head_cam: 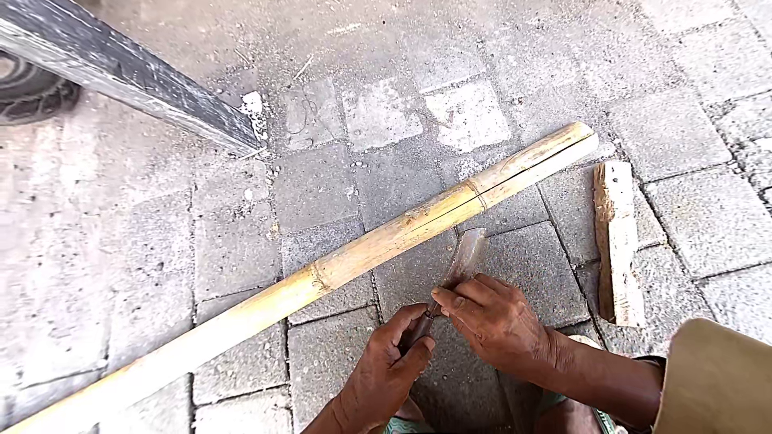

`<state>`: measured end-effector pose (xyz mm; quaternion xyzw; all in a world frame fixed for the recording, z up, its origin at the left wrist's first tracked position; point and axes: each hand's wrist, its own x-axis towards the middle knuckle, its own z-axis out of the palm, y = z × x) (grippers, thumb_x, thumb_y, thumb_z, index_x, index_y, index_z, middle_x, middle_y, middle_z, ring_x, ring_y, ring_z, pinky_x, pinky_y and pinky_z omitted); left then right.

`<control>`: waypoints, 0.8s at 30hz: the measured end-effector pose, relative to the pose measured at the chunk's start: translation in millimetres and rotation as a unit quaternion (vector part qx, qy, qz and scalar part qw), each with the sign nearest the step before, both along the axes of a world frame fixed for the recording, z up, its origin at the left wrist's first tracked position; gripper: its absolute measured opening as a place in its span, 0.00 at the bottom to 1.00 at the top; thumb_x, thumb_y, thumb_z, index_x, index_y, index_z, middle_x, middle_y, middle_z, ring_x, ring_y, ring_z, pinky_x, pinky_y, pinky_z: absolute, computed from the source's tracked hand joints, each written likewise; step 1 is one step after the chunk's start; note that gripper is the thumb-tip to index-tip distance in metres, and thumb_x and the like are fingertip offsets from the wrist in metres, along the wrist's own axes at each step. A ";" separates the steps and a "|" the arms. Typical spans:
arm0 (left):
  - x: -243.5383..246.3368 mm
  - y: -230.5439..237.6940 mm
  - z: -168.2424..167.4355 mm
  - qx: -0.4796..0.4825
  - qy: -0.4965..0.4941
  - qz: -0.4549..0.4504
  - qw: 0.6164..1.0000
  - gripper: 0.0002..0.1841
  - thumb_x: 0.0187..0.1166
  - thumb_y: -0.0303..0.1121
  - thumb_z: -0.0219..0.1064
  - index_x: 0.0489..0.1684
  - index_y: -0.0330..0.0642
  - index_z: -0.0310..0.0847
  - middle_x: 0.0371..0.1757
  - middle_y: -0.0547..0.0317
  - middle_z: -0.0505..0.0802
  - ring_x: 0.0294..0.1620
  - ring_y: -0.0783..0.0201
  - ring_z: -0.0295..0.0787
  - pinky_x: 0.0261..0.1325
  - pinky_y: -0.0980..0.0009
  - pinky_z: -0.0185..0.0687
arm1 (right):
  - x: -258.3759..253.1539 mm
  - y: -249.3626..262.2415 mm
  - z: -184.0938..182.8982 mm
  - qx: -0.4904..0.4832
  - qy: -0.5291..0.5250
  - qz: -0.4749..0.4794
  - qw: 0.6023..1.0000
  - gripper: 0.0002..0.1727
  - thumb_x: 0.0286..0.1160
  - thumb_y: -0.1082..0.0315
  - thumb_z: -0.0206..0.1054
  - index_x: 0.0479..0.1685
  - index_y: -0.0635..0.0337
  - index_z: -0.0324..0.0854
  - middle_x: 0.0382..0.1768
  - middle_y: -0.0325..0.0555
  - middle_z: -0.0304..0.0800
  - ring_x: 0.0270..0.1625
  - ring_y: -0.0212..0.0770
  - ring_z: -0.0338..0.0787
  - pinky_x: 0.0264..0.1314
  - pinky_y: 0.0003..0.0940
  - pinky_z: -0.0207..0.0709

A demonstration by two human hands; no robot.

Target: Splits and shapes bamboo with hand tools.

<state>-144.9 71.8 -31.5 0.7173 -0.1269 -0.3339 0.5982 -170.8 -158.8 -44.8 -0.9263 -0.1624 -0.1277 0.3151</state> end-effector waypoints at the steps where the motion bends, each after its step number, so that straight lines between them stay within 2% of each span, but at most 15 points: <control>1: -0.3 -0.7 1.0 -0.004 0.008 0.006 1.000 0.20 0.82 0.32 0.64 0.72 0.38 0.77 0.38 0.55 0.91 0.27 0.61 0.88 0.28 0.67 0.89 | -2.7 1.4 -1.3 -0.009 0.002 0.012 1.000 0.16 0.87 0.60 0.61 0.65 0.45 0.89 0.37 0.38 0.90 0.39 0.38 0.89 0.38 0.33 0.84; 5: -2.5 -1.2 1.7 -0.006 0.024 0.027 0.999 0.17 0.83 0.34 0.65 0.66 0.39 0.78 0.36 0.55 0.90 0.25 0.61 0.88 0.25 0.68 0.88 | -9.2 5.3 -6.9 0.027 0.028 0.051 0.998 0.20 0.89 0.60 0.58 0.74 0.48 0.83 0.40 0.42 0.90 0.42 0.39 0.90 0.42 0.33 0.86; 8: -1.7 -1.3 2.8 -0.011 0.025 0.034 0.999 0.17 0.85 0.36 0.65 0.66 0.38 0.79 0.34 0.56 0.90 0.24 0.61 0.88 0.23 0.68 0.88 | -8.0 1.5 -4.3 0.080 0.045 0.047 0.995 0.20 0.90 0.59 0.57 0.75 0.51 0.81 0.47 0.41 0.93 0.49 0.37 0.92 0.50 0.33 0.88; 11: 0.8 -2.6 3.9 -0.028 0.010 0.037 0.999 0.15 0.86 0.36 0.64 0.64 0.38 0.79 0.34 0.55 0.90 0.24 0.61 0.87 0.24 0.68 0.88 | -8.3 1.8 -3.3 0.143 0.078 0.052 0.985 0.19 0.91 0.59 0.57 0.71 0.50 0.85 0.49 0.40 0.93 0.52 0.35 0.91 0.55 0.31 0.88; 13: 0.6 -2.4 2.2 -0.038 0.001 0.046 0.998 0.13 0.86 0.35 0.63 0.61 0.38 0.79 0.32 0.54 0.88 0.24 0.61 0.87 0.24 0.68 0.88 | -9.2 2.0 -0.8 0.190 0.129 0.075 0.970 0.20 0.91 0.59 0.56 0.74 0.49 0.83 0.51 0.40 0.92 0.54 0.34 0.90 0.59 0.31 0.86; 14: 0.5 -1.9 1.3 -0.040 0.000 0.050 0.998 0.13 0.86 0.35 0.63 0.60 0.38 0.79 0.33 0.54 0.88 0.25 0.60 0.87 0.26 0.67 0.88 | -8.6 0.4 0.0 0.204 0.141 0.082 0.965 0.20 0.91 0.59 0.56 0.75 0.48 0.83 0.53 0.40 0.92 0.56 0.33 0.89 0.60 0.31 0.86; 16: 3.8 -1.5 0.6 -0.037 0.006 0.056 0.998 0.14 0.86 0.35 0.64 0.61 0.36 0.81 0.38 0.51 0.90 0.34 0.57 0.89 0.38 0.65 0.90 | -7.3 -8.8 -0.7 0.220 0.133 0.066 0.964 0.19 0.90 0.57 0.58 0.72 0.47 0.85 0.55 0.39 0.90 0.56 0.31 0.90 0.58 0.32 0.88; 17: 6.9 -1.0 0.1 -0.040 0.009 0.058 0.997 0.14 0.86 0.35 0.64 0.61 0.35 0.81 0.42 0.49 0.92 0.40 0.55 0.91 0.46 0.62 0.92 | -7.5 -16.7 -2.9 0.221 0.123 0.033 0.967 0.18 0.90 0.56 0.59 0.70 0.47 0.85 0.54 0.38 0.91 0.53 0.31 0.90 0.54 0.33 0.90; 19: 12.5 0.0 -0.3 -0.056 0.016 0.077 0.995 0.14 0.87 0.33 0.63 0.62 0.32 0.81 0.46 0.44 0.93 0.47 0.51 0.93 0.55 0.59 0.92 | -9.5 -42.1 -12.6 0.184 0.102 -0.066 0.975 0.19 0.87 0.53 0.61 0.68 0.48 0.86 0.55 0.37 0.91 0.52 0.32 0.91 0.51 0.36 0.91; 21: 17.1 2.2 0.7 -0.083 0.029 0.107 0.990 0.13 0.86 0.30 0.62 0.61 0.30 0.80 0.48 0.41 0.92 0.47 0.49 0.93 0.56 0.58 0.92 | -15.3 -82.7 -25.4 0.079 0.096 -0.171 0.977 0.22 0.84 0.50 0.63 0.69 0.50 0.85 0.59 0.42 0.90 0.60 0.41 0.91 0.59 0.46 0.89; 22: 19.8 3.7 1.4 -0.096 0.031 0.119 0.988 0.12 0.86 0.29 0.62 0.60 0.30 0.80 0.48 0.41 0.92 0.44 0.50 0.92 0.53 0.60 0.92 | -20.5 -106.3 -30.6 0.024 0.103 -0.216 0.971 0.25 0.83 0.50 0.64 0.70 0.54 0.84 0.62 0.49 0.89 0.64 0.51 0.89 0.63 0.56 0.85; 24: 25.1 6.1 3.6 -0.109 0.030 0.141 0.983 0.11 0.83 0.28 0.61 0.56 0.31 0.82 0.43 0.42 0.91 0.38 0.54 0.90 0.45 0.64 0.90 | -35.4 -152.0 -36.1 -0.063 0.136 -0.286 0.947 0.30 0.77 0.51 0.67 0.71 0.63 0.81 0.66 0.67 0.83 0.68 0.72 0.82 0.65 0.74 0.76</control>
